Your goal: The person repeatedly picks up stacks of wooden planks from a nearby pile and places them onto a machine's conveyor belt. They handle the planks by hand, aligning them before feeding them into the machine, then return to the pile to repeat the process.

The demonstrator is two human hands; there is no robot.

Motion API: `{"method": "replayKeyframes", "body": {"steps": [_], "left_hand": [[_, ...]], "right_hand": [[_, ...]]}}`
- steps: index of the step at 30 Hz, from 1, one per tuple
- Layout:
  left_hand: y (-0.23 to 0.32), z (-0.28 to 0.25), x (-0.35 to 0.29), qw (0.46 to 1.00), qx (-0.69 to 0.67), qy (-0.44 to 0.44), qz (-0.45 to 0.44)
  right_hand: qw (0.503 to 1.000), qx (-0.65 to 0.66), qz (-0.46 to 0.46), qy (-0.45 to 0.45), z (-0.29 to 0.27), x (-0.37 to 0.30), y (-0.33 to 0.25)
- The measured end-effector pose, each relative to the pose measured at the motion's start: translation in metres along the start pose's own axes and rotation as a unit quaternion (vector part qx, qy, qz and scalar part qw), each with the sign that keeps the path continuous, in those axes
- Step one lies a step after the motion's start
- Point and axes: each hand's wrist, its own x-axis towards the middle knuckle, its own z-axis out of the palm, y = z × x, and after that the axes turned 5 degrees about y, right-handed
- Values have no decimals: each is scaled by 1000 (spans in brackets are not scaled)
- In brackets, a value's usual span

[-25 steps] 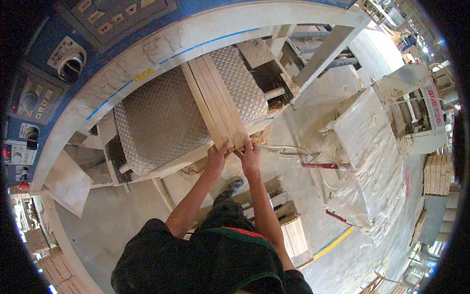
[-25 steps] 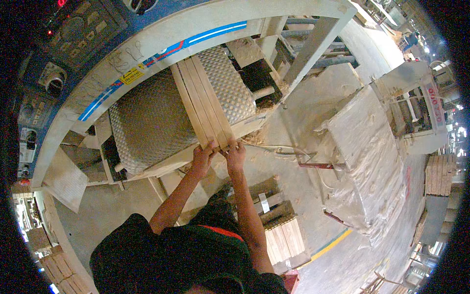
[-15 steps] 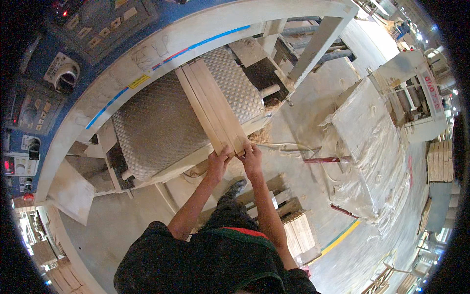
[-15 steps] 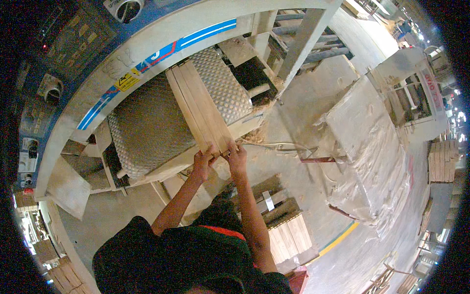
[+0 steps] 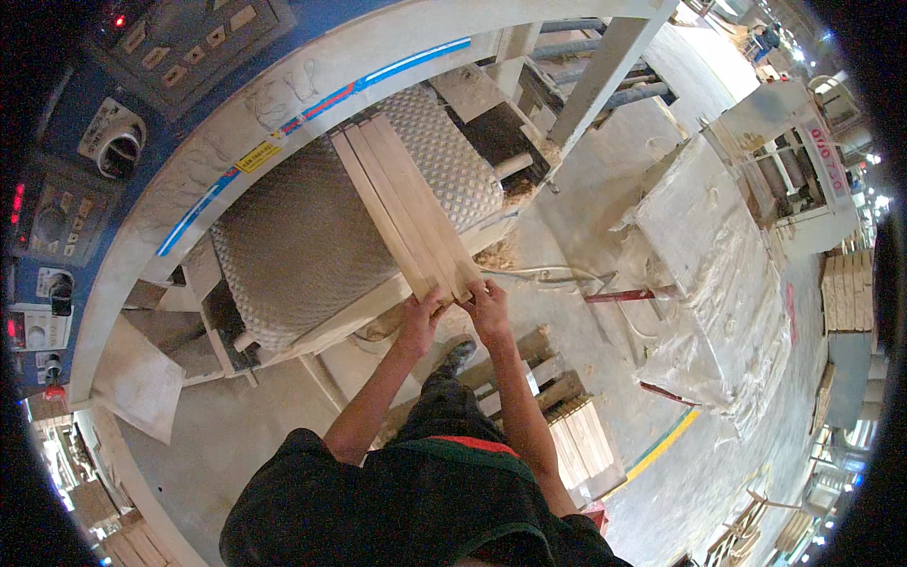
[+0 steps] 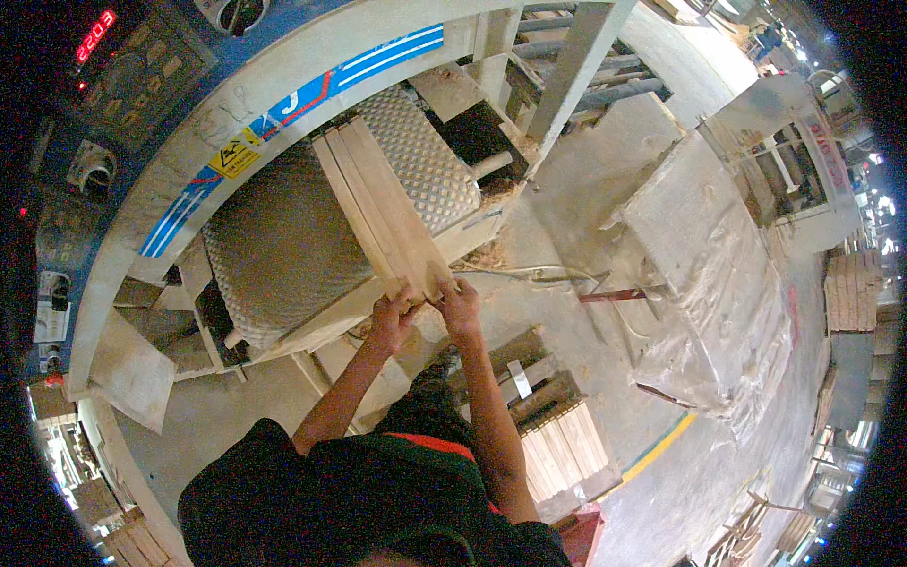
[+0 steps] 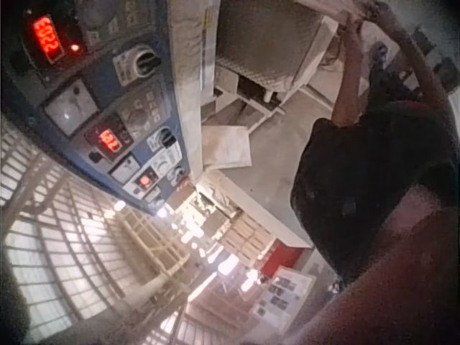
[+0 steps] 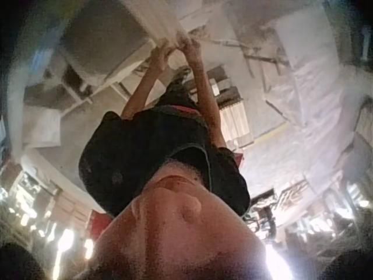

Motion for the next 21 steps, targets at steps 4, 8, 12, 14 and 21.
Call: {"method": "replayKeyframes", "body": {"steps": [4, 8, 12, 14, 21], "left_hand": [[11, 10, -2, 987, -117, 46, -97], [2, -10, 3, 996, 68, -28, 54], [-2, -12, 7, 989, -91, 9, -113], [0, 4, 0, 988, -102, 3, -114], [-33, -3, 2, 989, 127, -81, 6]], "right_hand": [[1000, 17, 4, -6, 0, -2, -4], [1000, 9, 1, -13, -4, 2, 0], [1000, -11, -2, 9, -3, -5, -3], [997, 46, -31, 47, -2, -15, -1], [901, -215, -136, 350, 34, -7, 9]]}}
